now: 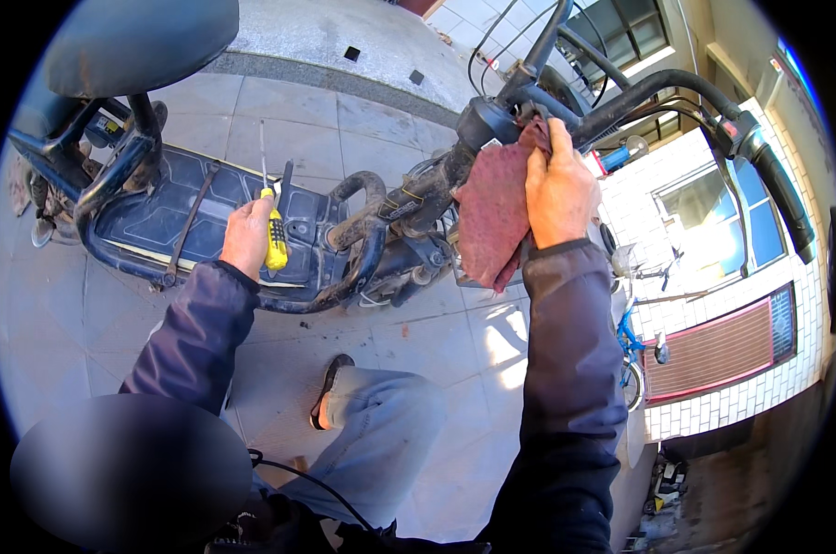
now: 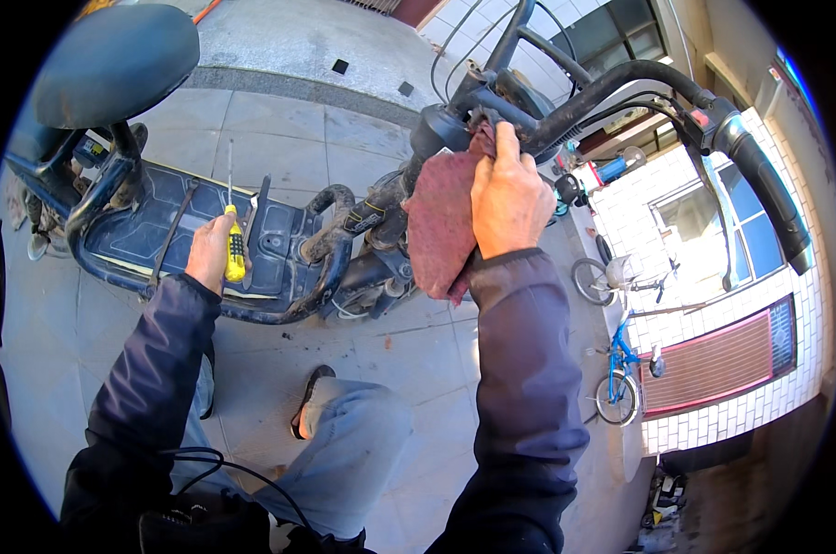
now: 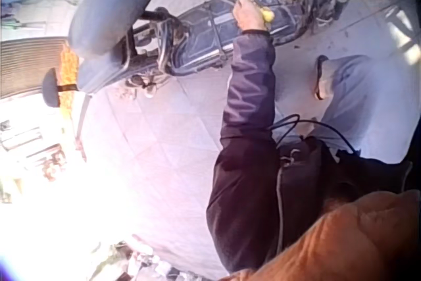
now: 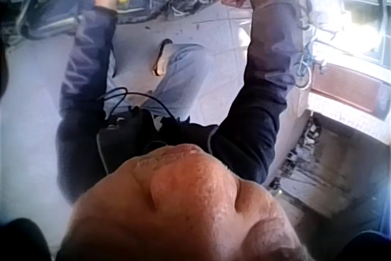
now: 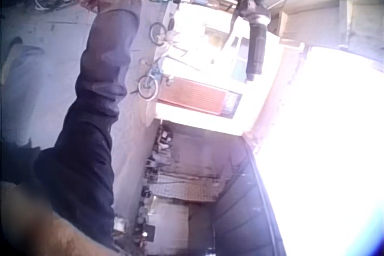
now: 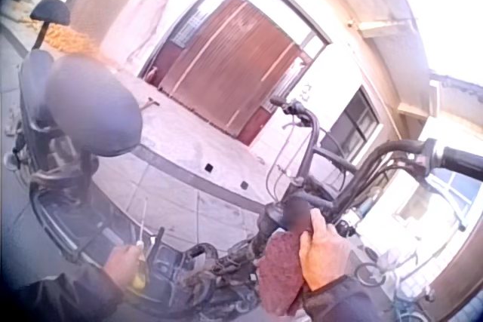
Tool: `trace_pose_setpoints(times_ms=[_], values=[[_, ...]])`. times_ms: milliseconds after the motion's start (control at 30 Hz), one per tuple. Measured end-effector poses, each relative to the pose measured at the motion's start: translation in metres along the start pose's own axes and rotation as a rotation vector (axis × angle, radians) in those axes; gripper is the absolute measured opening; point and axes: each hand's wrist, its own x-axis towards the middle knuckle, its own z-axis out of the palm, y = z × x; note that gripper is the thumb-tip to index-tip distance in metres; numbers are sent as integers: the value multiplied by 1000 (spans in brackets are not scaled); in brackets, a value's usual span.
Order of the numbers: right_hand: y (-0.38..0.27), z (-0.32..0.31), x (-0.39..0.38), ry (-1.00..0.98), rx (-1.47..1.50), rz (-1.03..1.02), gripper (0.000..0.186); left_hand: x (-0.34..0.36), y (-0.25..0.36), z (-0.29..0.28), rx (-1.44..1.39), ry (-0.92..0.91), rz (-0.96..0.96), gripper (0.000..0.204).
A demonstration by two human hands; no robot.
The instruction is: The person uses a wrench to tighten the axle nut on the front wheel of a scooter. After standing up, they use a rag to wipe the handlebars and the area around the headlight.
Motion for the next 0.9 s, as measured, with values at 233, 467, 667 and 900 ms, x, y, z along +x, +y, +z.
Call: trace_pose_setpoints(times_ms=[233, 467, 667, 900], values=[[-3, 16, 16, -250, -186, -93, 41, 0, -3, 2, 31, -54, 4, 33], [2, 10, 38, -456, 164, 157, 43, 0, -2, -2, 39, -51, 8, 33], [33, 22, 5, -500, 125, 254, 46, -3, -2, 3, -8, -35, -13, 36], [28, 33, 29, -537, 553, 693, 36, -2, -5, 0, -13, -57, -11, 35]])
